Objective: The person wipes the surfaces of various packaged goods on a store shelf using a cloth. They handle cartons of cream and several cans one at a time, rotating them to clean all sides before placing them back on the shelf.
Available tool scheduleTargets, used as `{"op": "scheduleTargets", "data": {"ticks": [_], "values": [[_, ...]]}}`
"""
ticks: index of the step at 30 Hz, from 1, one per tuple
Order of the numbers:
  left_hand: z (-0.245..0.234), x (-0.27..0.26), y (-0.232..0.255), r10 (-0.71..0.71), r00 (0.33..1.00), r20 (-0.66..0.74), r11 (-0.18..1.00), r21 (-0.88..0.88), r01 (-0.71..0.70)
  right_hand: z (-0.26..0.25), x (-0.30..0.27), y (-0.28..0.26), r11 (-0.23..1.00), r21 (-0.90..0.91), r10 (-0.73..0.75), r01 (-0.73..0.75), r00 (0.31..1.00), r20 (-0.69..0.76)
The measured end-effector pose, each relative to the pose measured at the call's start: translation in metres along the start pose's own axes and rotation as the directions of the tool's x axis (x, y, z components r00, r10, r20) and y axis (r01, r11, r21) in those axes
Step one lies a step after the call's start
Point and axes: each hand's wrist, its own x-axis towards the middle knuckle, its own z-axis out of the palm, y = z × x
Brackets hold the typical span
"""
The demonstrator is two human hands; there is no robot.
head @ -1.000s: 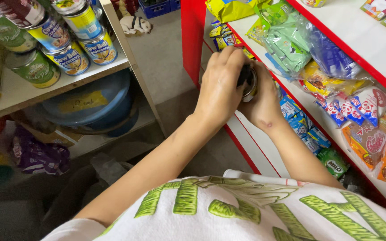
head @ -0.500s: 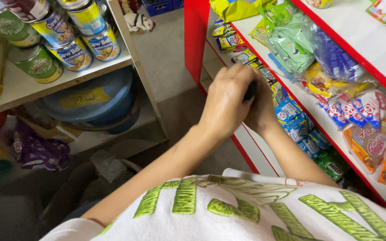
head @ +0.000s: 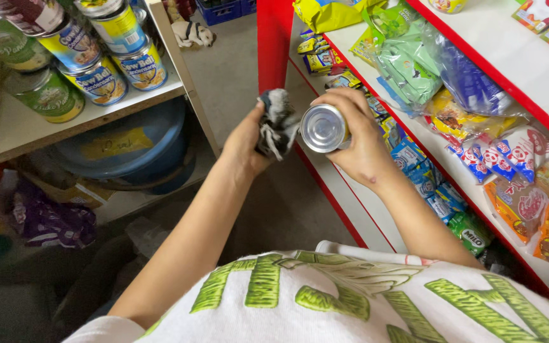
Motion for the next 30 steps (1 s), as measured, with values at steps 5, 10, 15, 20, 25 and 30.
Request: {"op": "scheduleTargets", "data": {"ticks": [5,10,15,20,25,30], "values": [[0.02,-0.011,-0.019,-0.207,0.962,0.177,0.978,0.063,0.199,-0.001,0.01,-0.004,0.987,-0.157,0.004,0.028,0.98,0.197],[0.008,-0.014,-0.007,-0.244,0.956,0.166,0.968,0.107,0.228,-0.017,0.015,0.006,0.933,0.216,0.211,-0.289,0.923,0.323],[0.0,-0.008,0.004,-0.206,0.958,0.199,0.972,0.154,0.177,-0.013,0.007,0.013,0.837,0.437,0.22,-0.329,0.934,0.282],[0.009,-0.006,0.021,-0.082,0.979,0.186,0.951,0.31,0.021,-0.006,0.0,0.025,0.827,0.434,0.284,-0.356,0.932,0.225],[0.032,-0.005,0.007,0.238,0.863,0.444,0.618,0.617,-0.488,0.005,-0.008,0.032,0.794,0.452,0.368,-0.408,0.913,0.177],[0.045,-0.04,-0.027,0.588,0.624,0.515,0.153,0.686,-0.711,0.012,-0.017,0.053,0.656,0.555,0.577,-0.512,0.814,0.069]]}}
